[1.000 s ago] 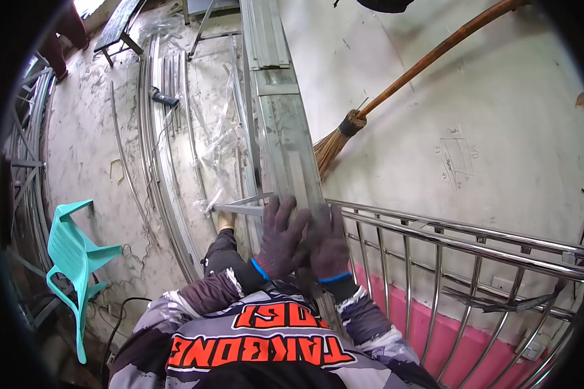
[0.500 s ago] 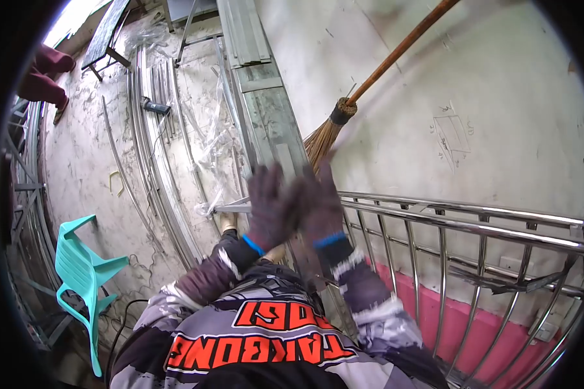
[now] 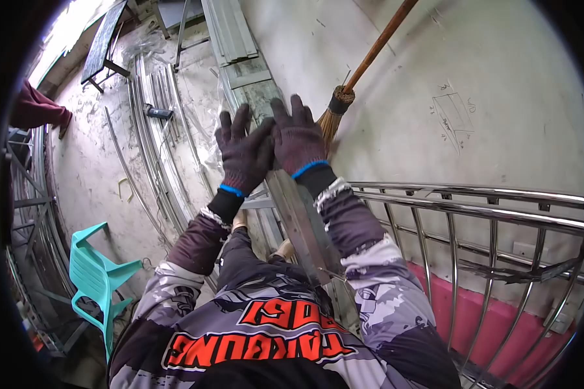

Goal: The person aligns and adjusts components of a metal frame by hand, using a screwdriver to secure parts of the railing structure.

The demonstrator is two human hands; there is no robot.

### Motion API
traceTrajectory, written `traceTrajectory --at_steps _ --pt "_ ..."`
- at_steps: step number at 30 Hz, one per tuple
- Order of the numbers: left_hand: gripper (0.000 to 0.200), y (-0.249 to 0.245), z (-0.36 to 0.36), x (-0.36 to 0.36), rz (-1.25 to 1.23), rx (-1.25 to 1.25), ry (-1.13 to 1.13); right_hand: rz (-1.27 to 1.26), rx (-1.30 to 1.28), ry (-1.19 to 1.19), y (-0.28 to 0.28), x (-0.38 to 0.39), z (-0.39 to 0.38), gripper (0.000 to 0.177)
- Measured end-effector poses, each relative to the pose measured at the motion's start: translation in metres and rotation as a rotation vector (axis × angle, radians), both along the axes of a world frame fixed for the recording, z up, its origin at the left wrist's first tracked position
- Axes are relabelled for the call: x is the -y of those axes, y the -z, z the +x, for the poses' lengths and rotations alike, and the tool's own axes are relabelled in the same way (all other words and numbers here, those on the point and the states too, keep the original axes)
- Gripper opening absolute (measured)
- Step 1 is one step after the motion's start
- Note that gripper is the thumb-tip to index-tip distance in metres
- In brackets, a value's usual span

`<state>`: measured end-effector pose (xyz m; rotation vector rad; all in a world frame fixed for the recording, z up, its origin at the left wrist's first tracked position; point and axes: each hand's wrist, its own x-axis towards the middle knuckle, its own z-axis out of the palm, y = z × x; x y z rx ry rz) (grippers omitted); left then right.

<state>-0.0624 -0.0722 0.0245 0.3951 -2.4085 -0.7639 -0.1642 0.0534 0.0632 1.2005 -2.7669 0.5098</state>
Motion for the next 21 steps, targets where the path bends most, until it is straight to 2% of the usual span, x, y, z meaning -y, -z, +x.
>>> traceTrajectory --at_steps 4,7,10,12,14,15,16,21 --pt "0.053 0.006 0.055 -0.054 0.074 -0.018 0.156 -0.070 0.067 0.004 -0.004 -0.069 0.060 0.055" --pt "0.054 0.011 0.102 -0.103 0.083 -0.032 0.223 0.017 0.117 0.050 -0.008 -0.126 0.113 0.053" --pt "0.051 0.007 0.091 -0.090 0.093 -0.044 0.181 0.093 0.041 0.076 -0.009 -0.115 0.106 0.053" --pt "0.050 0.007 0.066 -0.064 0.072 -0.034 0.133 0.047 -0.042 -0.019 0.002 -0.084 0.065 0.054" --pt "0.047 0.009 0.031 -0.032 0.038 -0.038 0.059 -0.023 -0.045 -0.021 0.006 -0.045 0.030 0.052" --pt "0.045 0.008 0.017 -0.021 0.028 -0.046 0.036 0.031 -0.017 0.011 0.000 -0.027 0.015 0.049" --pt "0.046 -0.007 0.013 -0.016 0.007 0.045 0.013 0.002 -0.026 0.003 0.006 -0.021 0.006 0.048" --pt "0.054 0.004 0.039 -0.052 0.005 0.010 0.068 -0.085 0.078 0.018 0.006 -0.058 0.041 0.054"
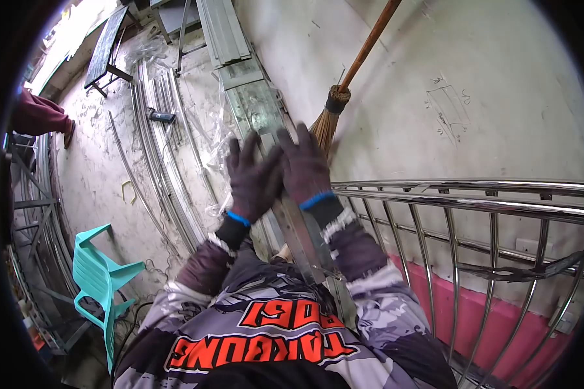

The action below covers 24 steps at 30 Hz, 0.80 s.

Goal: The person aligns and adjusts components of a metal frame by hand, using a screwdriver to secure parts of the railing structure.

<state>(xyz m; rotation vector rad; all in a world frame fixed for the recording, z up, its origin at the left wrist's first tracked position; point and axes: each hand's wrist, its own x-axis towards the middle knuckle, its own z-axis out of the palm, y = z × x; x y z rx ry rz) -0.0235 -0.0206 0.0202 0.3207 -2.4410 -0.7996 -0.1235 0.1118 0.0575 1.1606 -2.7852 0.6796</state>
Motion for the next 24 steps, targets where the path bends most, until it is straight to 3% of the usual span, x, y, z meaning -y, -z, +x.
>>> traceTrajectory --at_steps 2,6,9,13,16,22,24 --pt "0.058 0.002 0.034 -0.035 0.018 -0.024 0.075 -0.021 0.064 -0.002 0.000 -0.049 0.040 0.058" --pt "0.045 -0.003 0.064 -0.060 0.062 -0.074 0.126 0.096 0.044 0.052 -0.010 -0.083 0.083 0.059" --pt "0.046 0.002 0.026 -0.024 0.020 -0.116 0.051 0.094 0.032 0.005 -0.001 -0.040 0.033 0.061" --pt "0.045 -0.006 -0.025 0.021 0.022 0.022 -0.031 0.086 -0.094 -0.033 0.002 0.029 -0.036 0.060" --pt "0.045 0.000 -0.033 0.022 -0.030 -0.014 -0.102 0.103 -0.078 -0.007 0.000 0.029 -0.032 0.057" --pt "0.050 0.005 0.067 -0.051 0.145 -0.037 0.078 0.044 -0.053 -0.071 -0.004 -0.056 0.054 0.052" --pt "0.050 0.008 0.069 -0.054 0.164 -0.003 0.074 0.081 -0.035 -0.044 -0.014 -0.062 0.067 0.054"
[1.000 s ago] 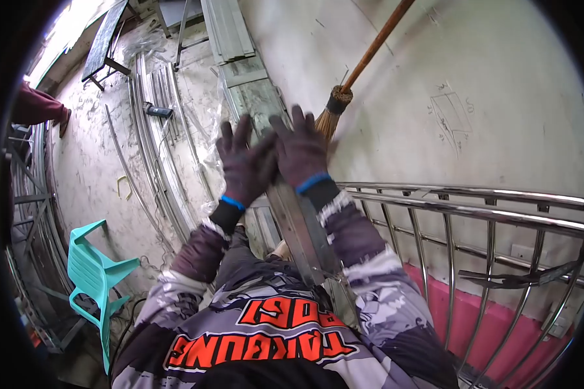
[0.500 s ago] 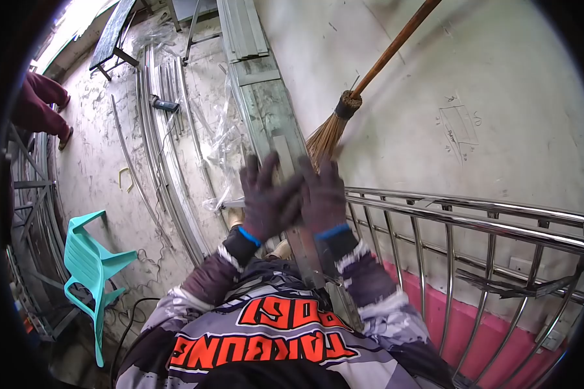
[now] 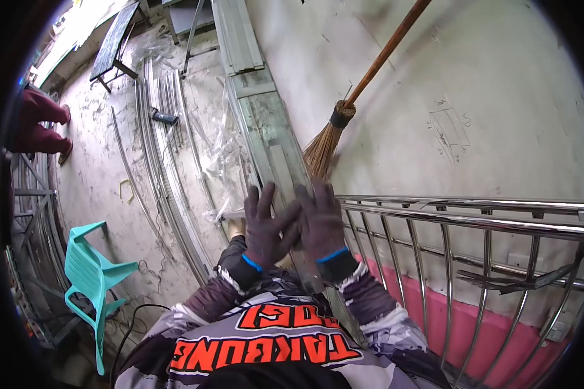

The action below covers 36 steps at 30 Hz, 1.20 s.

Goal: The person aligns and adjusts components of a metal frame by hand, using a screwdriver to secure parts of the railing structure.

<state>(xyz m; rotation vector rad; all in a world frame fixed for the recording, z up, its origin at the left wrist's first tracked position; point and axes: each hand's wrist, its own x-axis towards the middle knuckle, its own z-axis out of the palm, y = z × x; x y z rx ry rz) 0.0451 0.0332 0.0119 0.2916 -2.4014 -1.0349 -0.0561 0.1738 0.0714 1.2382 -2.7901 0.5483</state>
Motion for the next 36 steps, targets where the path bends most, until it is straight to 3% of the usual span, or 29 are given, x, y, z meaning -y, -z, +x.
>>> traceTrajectory --at_steps 3,6,8,13,16,19,22,25,28,32,36 --pt "0.048 0.003 -0.048 0.045 -0.057 -0.106 -0.101 -0.016 -0.064 -0.024 0.019 0.049 -0.052 0.055" --pt "0.044 -0.009 -0.096 0.092 -0.032 0.024 -0.177 -0.045 -0.081 -0.080 0.029 0.112 -0.117 0.051" --pt "0.044 -0.014 -0.103 0.105 -0.098 0.046 -0.153 -0.063 -0.044 -0.047 0.026 0.122 -0.120 0.051" --pt "0.051 0.000 -0.051 0.050 -0.085 -0.073 -0.066 -0.103 -0.010 -0.049 0.015 0.056 -0.055 0.054" --pt "0.056 -0.001 0.000 0.002 -0.001 -0.077 0.049 0.023 0.091 0.015 0.011 -0.009 0.002 0.057" --pt "0.054 -0.006 -0.004 0.005 -0.021 -0.066 0.027 0.061 0.092 0.043 0.007 -0.005 0.003 0.057" --pt "0.048 0.005 -0.054 0.052 -0.020 -0.131 -0.063 0.038 0.005 0.005 0.017 0.056 -0.056 0.057" --pt "0.048 -0.012 -0.104 0.108 -0.132 -0.010 -0.103 -0.001 -0.015 0.019 0.027 0.114 -0.112 0.057" --pt "0.047 -0.018 -0.101 0.108 -0.183 0.021 -0.084 0.013 0.012 0.078 0.026 0.117 -0.110 0.056" --pt "0.053 -0.009 -0.046 0.047 -0.077 -0.053 0.023 -0.101 0.014 0.009 0.023 0.041 -0.044 0.059" --pt "0.058 -0.014 0.009 0.003 -0.046 0.042 0.162 0.100 0.104 0.120 -0.003 -0.007 0.017 0.059"
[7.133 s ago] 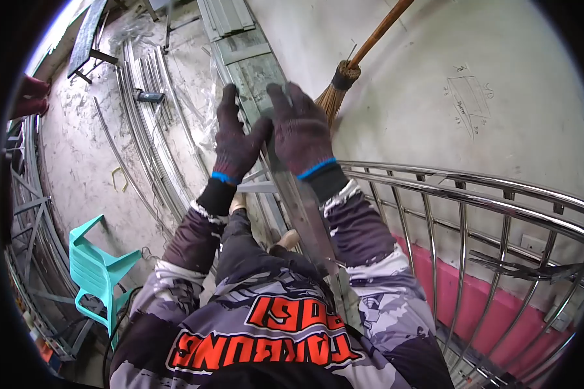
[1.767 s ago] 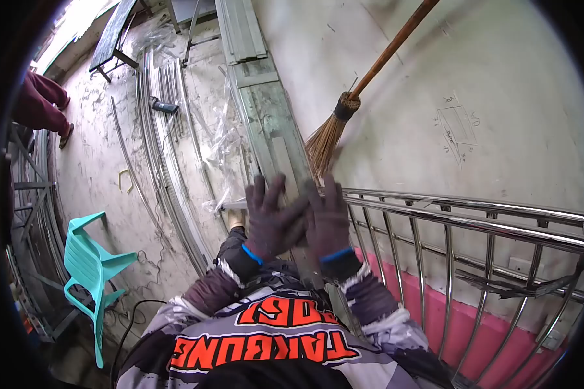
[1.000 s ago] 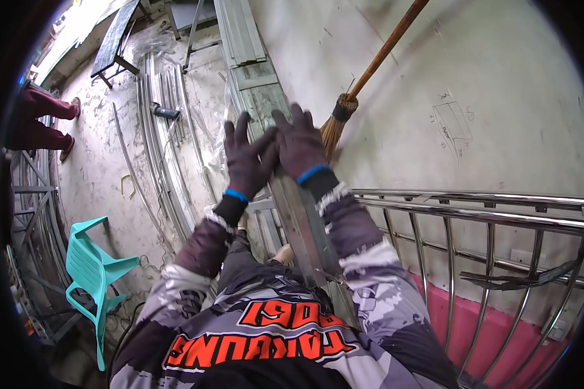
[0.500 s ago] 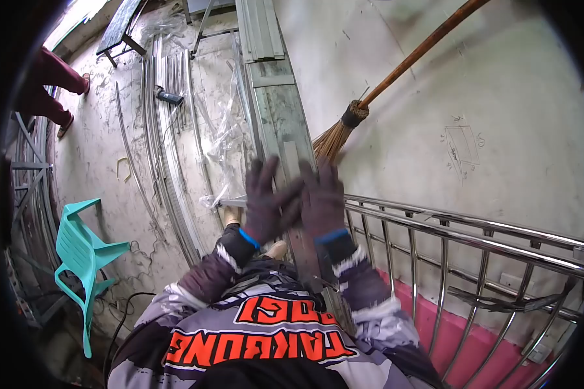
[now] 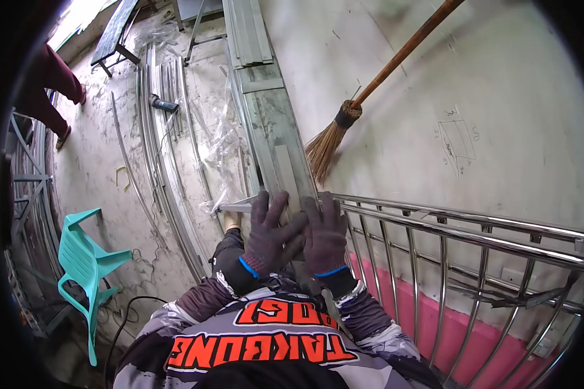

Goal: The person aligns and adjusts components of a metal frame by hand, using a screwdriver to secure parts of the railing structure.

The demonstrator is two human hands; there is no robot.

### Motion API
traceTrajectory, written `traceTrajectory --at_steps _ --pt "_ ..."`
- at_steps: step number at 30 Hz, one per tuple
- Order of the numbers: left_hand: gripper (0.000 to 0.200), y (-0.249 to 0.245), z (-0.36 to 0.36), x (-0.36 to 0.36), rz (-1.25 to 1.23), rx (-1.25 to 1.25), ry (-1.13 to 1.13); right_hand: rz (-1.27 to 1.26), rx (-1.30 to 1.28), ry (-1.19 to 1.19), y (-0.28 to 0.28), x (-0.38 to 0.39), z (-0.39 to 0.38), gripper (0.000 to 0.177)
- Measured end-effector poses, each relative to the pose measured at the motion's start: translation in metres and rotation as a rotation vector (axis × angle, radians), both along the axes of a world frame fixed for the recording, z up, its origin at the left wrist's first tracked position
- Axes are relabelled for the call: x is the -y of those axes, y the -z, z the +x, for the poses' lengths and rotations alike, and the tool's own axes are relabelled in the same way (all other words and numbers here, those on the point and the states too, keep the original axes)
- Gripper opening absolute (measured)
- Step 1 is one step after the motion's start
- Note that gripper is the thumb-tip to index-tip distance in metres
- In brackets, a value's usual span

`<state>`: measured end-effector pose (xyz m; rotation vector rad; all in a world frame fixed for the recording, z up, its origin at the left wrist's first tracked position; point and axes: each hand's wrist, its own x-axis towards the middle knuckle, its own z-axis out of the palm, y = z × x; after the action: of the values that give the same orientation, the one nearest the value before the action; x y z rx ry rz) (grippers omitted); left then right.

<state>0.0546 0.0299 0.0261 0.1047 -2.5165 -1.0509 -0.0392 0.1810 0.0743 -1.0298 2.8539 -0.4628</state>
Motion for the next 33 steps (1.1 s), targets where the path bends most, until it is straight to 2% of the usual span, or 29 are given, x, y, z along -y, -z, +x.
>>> traceTrajectory --at_steps 4,5,6,7,8,10,12,13,14,16,18,20,22,24,28,30,33 --pt "0.053 0.022 -0.051 0.043 -0.034 -0.113 -0.113 0.025 -0.114 -0.019 0.010 0.048 -0.044 0.060" --pt "0.053 0.019 -0.067 0.063 -0.080 -0.102 -0.138 0.053 -0.147 -0.022 0.008 0.072 -0.064 0.060" --pt "0.051 0.012 -0.086 0.082 -0.154 -0.119 -0.176 -0.036 -0.168 -0.080 0.010 0.093 -0.088 0.056" --pt "0.049 0.010 -0.102 0.096 -0.189 -0.127 -0.207 0.034 -0.232 -0.079 0.006 0.112 -0.105 0.052" --pt "0.046 -0.004 -0.110 0.107 -0.160 -0.010 -0.174 0.024 -0.235 -0.076 0.007 0.117 -0.113 0.052" --pt "0.046 -0.005 -0.112 0.113 -0.202 -0.014 -0.156 -0.013 -0.321 -0.108 0.014 0.121 -0.118 0.051" --pt "0.049 -0.009 -0.096 0.096 -0.156 -0.016 -0.140 -0.045 -0.279 -0.078 0.018 0.103 -0.099 0.053" --pt "0.052 0.001 -0.085 0.084 -0.201 -0.103 -0.140 -0.066 -0.218 -0.081 0.017 0.087 -0.083 0.055" --pt "0.054 0.001 -0.064 0.070 -0.134 -0.112 -0.094 -0.083 -0.159 -0.090 0.014 0.069 -0.065 0.056" --pt "0.056 0.010 -0.022 0.033 0.008 -0.094 -0.009 0.091 -0.148 -0.097 0.003 0.025 -0.019 0.059" --pt "0.054 0.015 0.019 0.002 0.049 -0.059 0.032 -0.001 -0.078 -0.115 -0.001 -0.010 0.013 0.058" --pt "0.052 0.009 0.022 -0.002 0.075 -0.044 -0.001 -0.004 -0.078 -0.112 -0.001 -0.003 0.009 0.059" --pt "0.052 0.012 -0.002 0.018 0.037 -0.081 -0.054 -0.007 -0.078 -0.107 0.001 0.010 -0.003 0.060" --pt "0.051 0.017 -0.038 0.055 -0.059 -0.104 -0.122 -0.018 -0.154 -0.133 0.008 0.056 -0.048 0.058" --pt "0.049 0.006 -0.108 0.117 -0.174 -0.084 -0.199 -0.030 -0.139 -0.056 0.014 0.126 -0.111 0.055" --pt "0.051 0.001 -0.104 0.114 -0.165 -0.078 -0.174 -0.020 -0.109 -0.035 0.015 0.127 -0.113 0.054" --pt "0.052 0.002 -0.071 0.082 -0.113 -0.056 -0.088 -0.044 -0.139 -0.064 0.010 0.084 -0.075 0.060"
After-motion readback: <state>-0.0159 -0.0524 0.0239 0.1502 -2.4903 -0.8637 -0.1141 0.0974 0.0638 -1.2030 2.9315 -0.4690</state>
